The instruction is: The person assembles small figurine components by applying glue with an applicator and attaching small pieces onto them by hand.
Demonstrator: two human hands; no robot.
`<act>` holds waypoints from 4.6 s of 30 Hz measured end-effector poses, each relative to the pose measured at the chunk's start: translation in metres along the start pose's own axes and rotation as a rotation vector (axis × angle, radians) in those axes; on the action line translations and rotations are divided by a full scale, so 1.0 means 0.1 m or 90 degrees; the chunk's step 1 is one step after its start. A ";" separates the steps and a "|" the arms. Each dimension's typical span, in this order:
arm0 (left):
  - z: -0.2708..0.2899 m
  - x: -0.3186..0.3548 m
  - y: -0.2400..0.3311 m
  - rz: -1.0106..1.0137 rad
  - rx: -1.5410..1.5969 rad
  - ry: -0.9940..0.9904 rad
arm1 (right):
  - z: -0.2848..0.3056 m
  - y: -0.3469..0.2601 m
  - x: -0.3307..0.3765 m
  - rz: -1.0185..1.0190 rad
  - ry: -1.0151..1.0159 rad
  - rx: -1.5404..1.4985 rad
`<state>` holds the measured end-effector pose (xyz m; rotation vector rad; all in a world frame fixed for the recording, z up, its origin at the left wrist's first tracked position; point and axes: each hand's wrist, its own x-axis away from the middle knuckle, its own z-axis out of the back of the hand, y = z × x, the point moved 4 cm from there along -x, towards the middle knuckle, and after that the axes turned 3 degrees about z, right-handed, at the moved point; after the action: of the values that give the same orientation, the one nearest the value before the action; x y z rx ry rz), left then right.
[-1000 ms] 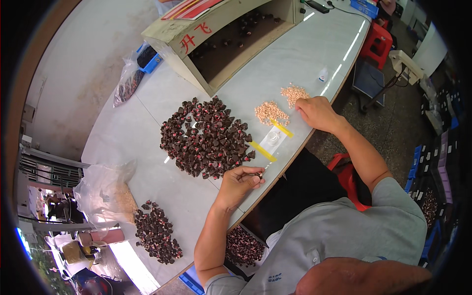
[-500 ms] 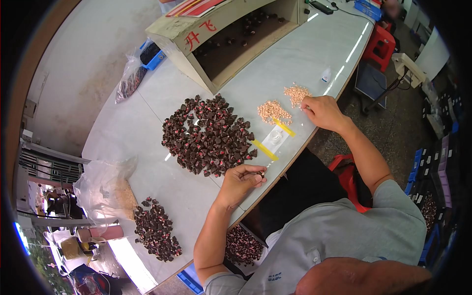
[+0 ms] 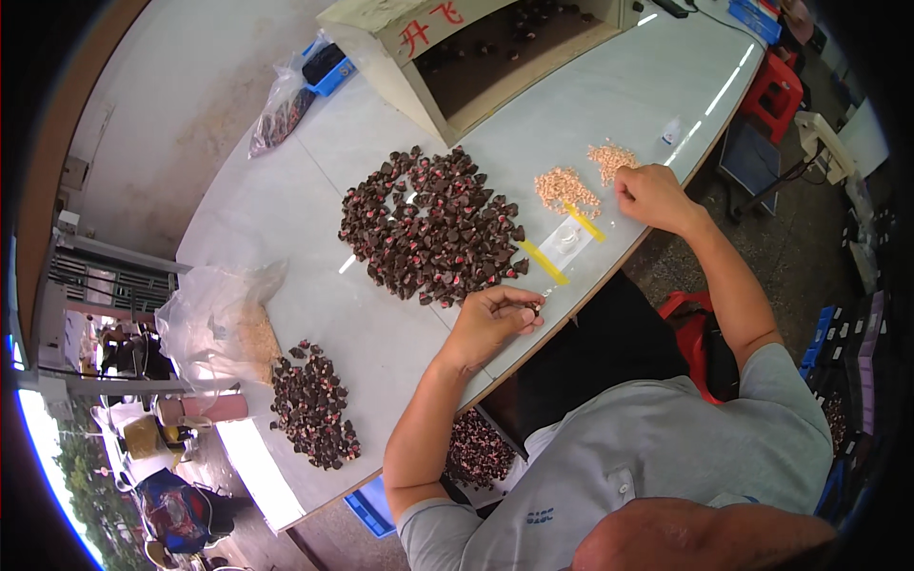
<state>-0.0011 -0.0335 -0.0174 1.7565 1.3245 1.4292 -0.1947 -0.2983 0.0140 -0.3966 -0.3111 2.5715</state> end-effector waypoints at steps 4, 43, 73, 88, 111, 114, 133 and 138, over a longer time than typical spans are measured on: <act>-0.02 -0.03 0.04 -0.002 -0.005 0.006 | 0.10 -0.16 0.07 0.070 0.102 -0.041; -0.01 0.00 0.01 -0.007 0.021 -0.051 | -0.29 -1.57 0.30 0.290 0.086 -0.409; -0.01 -0.01 0.02 -0.023 0.045 -0.027 | 0.12 -1.00 -0.09 0.291 0.036 0.013; 0.04 -0.02 -0.01 -0.010 0.053 -0.012 | 0.10 -1.15 0.01 0.257 0.065 -0.190; 0.07 -0.03 -0.04 -0.023 0.074 -0.012 | -0.23 -1.55 0.18 0.083 -0.108 -0.544; 0.08 -0.05 -0.05 -0.038 0.051 -0.018 | -0.30 -1.57 0.19 0.070 -0.139 -0.543; 0.22 0.07 -0.06 -0.093 0.102 -0.012 | 1.59 -1.76 0.71 0.705 -0.025 -1.243; 0.16 -0.06 -0.05 -0.065 0.075 -0.011 | 1.94 -1.87 0.90 0.666 -0.029 -1.258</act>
<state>0.0127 -0.0338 -0.0289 1.7426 1.4941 1.3021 -0.2493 -0.1217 0.2293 -1.3011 -3.2464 1.8872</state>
